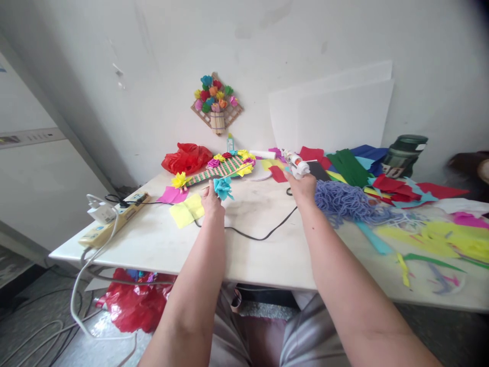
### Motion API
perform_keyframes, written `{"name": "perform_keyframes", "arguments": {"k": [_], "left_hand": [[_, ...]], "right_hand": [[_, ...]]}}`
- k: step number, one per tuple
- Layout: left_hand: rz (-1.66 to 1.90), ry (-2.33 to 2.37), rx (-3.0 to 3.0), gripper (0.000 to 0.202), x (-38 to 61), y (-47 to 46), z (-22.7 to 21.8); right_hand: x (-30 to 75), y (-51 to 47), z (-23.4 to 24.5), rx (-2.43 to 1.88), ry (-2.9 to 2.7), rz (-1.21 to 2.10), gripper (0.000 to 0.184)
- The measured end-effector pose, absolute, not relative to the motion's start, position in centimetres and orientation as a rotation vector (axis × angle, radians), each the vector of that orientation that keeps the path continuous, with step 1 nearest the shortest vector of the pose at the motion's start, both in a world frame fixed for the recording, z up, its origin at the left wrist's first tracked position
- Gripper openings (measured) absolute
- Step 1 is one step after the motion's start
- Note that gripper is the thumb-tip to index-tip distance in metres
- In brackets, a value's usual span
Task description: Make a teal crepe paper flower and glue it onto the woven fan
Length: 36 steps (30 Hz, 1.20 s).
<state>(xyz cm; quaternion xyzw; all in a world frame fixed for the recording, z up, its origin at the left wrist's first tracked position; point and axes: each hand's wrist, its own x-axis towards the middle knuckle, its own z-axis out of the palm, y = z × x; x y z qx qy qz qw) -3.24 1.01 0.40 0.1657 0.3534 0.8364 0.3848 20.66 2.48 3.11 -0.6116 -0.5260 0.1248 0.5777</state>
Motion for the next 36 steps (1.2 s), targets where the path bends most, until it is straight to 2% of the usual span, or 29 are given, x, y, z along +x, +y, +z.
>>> {"name": "perform_keyframes", "arguments": {"k": [3, 6, 12, 17, 23, 27, 31, 36], "left_hand": [[2.153, 0.895, 0.419, 0.038, -3.3, 0.9, 0.5], [2.17, 0.827, 0.447, 0.036, -3.2, 0.9, 0.8], [2.087, 0.66, 0.611, 0.032, -2.5, 0.8, 1.2], [1.947, 0.663, 0.752, 0.035, -2.0, 0.7, 0.8], [1.852, 0.685, 0.822, 0.036, -2.1, 0.7, 0.5], [1.816, 0.704, 0.849, 0.036, -2.1, 0.7, 0.4], [1.756, 0.736, 0.873, 0.035, -2.1, 0.7, 0.3], [1.737, 0.739, 0.872, 0.035, -2.1, 0.5, 0.4]], "right_hand": [[20.5, 1.6, 3.5, -1.752, -1.385, 0.211, 0.04], [19.9, 1.2, 3.4, -1.86, -1.669, 0.191, 0.038], [18.8, 2.2, 1.5, -1.889, -2.122, 0.062, 0.046], [18.0, 2.1, 0.6, -1.852, -2.283, -0.032, 0.042], [18.4, 2.2, 0.5, -1.826, -2.302, 0.056, 0.04], [19.5, 2.4, 1.4, -1.778, -2.112, 0.033, 0.037], [20.0, 2.3, 2.3, -1.578, -1.799, -0.118, 0.038], [20.3, 2.9, 2.2, -1.227, -1.735, -0.134, 0.04]]}}
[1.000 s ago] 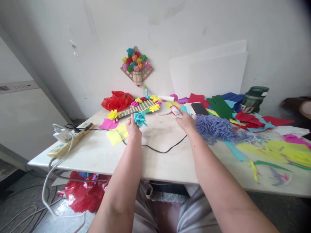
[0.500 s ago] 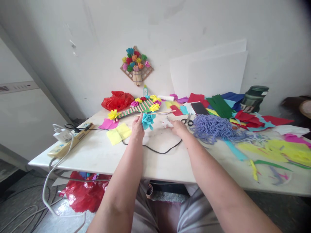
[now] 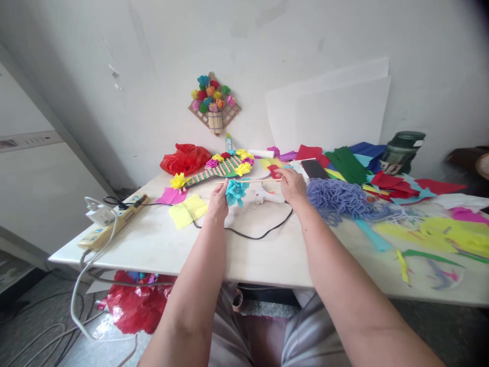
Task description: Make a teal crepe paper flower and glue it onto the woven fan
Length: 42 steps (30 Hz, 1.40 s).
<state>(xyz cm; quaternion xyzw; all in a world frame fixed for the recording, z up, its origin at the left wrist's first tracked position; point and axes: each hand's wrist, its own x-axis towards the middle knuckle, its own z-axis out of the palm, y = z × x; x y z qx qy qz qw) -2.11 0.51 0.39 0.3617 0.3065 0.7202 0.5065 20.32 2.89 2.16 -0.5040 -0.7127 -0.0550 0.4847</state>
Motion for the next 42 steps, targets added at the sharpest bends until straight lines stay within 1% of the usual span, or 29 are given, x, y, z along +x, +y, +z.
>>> {"name": "perform_keyframes", "arguments": {"k": [6, 8, 12, 15, 25, 31, 35, 39, 42], "left_hand": [[1.669, 0.791, 0.942, 0.037, -2.0, 0.4, 0.2], [1.634, 0.819, 0.981, 0.038, -1.9, 0.4, 0.1], [1.587, 0.857, 1.044, 0.039, -1.8, 0.5, -0.2], [1.567, 0.836, 1.08, 0.041, -1.8, 0.4, -0.2], [1.485, 0.826, 1.087, 0.044, -1.7, 0.2, -0.2], [1.401, 0.857, 1.061, 0.059, -1.8, -0.1, 0.1], [1.37, 0.863, 1.168, 0.051, -1.7, -0.4, 0.3], [1.392, 0.909, 1.24, 0.053, -1.4, -0.5, 0.3], [1.407, 0.966, 1.246, 0.039, -1.3, -0.6, 0.3]], "right_hand": [[21.2, 3.9, 1.8, -1.211, -1.507, 0.044, 0.043], [20.6, 3.3, 2.2, -1.183, -1.603, 0.001, 0.04], [18.2, 1.1, 3.2, -1.131, -1.978, -0.172, 0.035], [16.8, -0.2, 3.4, -1.128, -2.179, -0.197, 0.036], [16.5, 0.4, 2.4, -1.153, -2.306, -0.006, 0.039], [16.5, 0.5, 2.4, -1.15, -2.299, -0.023, 0.039], [16.5, 0.5, 2.4, -1.167, -2.299, -0.052, 0.039], [16.5, 0.5, 2.4, -1.145, -2.309, -0.06, 0.039], [16.5, 0.4, 2.5, -1.155, -2.319, -0.061, 0.04]]}}
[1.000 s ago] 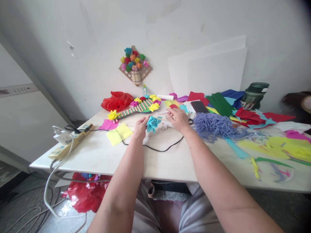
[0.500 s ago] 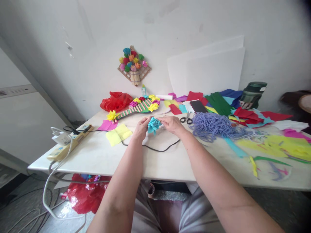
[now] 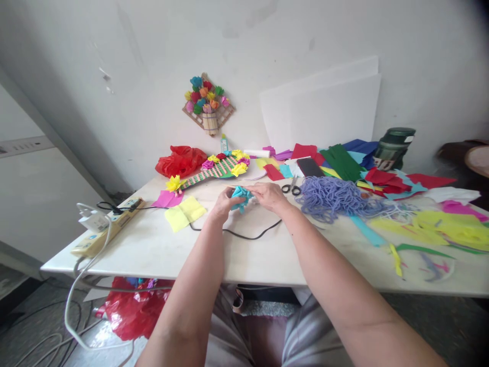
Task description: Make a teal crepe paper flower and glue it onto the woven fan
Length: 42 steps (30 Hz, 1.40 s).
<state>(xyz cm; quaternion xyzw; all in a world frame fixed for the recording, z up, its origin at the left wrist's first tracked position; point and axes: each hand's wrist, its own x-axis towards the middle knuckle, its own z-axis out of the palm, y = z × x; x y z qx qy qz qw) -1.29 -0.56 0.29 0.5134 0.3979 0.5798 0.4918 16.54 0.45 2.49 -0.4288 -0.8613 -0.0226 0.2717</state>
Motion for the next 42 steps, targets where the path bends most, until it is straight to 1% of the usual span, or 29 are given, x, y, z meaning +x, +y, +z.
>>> {"name": "perform_keyframes", "arguments": {"k": [3, 9, 18, 24, 33, 42], "left_hand": [[1.42, 1.014, 1.254, 0.028, -1.3, -0.5, 0.3], [1.415, 1.028, 1.261, 0.02, -1.4, -0.1, -0.1], [1.415, 1.052, 1.234, 0.023, -1.3, 0.2, -0.3], [1.48, 1.013, 1.217, 0.021, -1.5, 0.1, -0.3], [1.546, 0.875, 1.141, 0.029, -1.7, -0.3, 0.3], [1.572, 0.849, 1.136, 0.03, -2.2, 0.0, 0.2]], "right_hand": [[16.5, 0.3, 2.6, -1.18, -2.325, -0.08, 0.041], [16.4, 0.0, 2.8, -1.21, -2.333, -0.095, 0.042], [16.3, -0.3, 3.0, -1.22, -2.343, -0.106, 0.041], [16.3, -0.9, 3.7, -1.33, -2.319, -0.134, 0.044], [16.6, -0.9, 3.9, -1.329, -2.303, -0.126, 0.032], [17.1, -0.2, 3.5, -1.24, -2.226, -0.145, 0.023]]}}
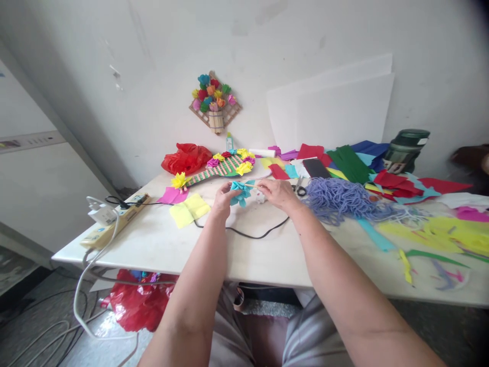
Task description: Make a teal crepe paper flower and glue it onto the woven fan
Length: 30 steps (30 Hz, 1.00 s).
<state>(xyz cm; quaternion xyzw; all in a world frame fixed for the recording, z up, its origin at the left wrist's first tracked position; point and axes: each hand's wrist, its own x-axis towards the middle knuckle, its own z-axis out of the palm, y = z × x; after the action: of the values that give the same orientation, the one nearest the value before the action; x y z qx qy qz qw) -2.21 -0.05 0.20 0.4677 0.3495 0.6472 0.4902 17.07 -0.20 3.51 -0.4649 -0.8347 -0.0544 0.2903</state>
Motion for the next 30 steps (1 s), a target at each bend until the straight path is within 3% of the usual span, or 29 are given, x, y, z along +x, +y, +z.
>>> {"name": "perform_keyframes", "arguments": {"k": [30], "left_hand": [[1.666, 0.846, 1.04, 0.034, -2.3, -0.3, 0.6]], "right_hand": [[18.7, 1.6, 2.7, -1.009, -2.029, -0.021, 0.01]]}}
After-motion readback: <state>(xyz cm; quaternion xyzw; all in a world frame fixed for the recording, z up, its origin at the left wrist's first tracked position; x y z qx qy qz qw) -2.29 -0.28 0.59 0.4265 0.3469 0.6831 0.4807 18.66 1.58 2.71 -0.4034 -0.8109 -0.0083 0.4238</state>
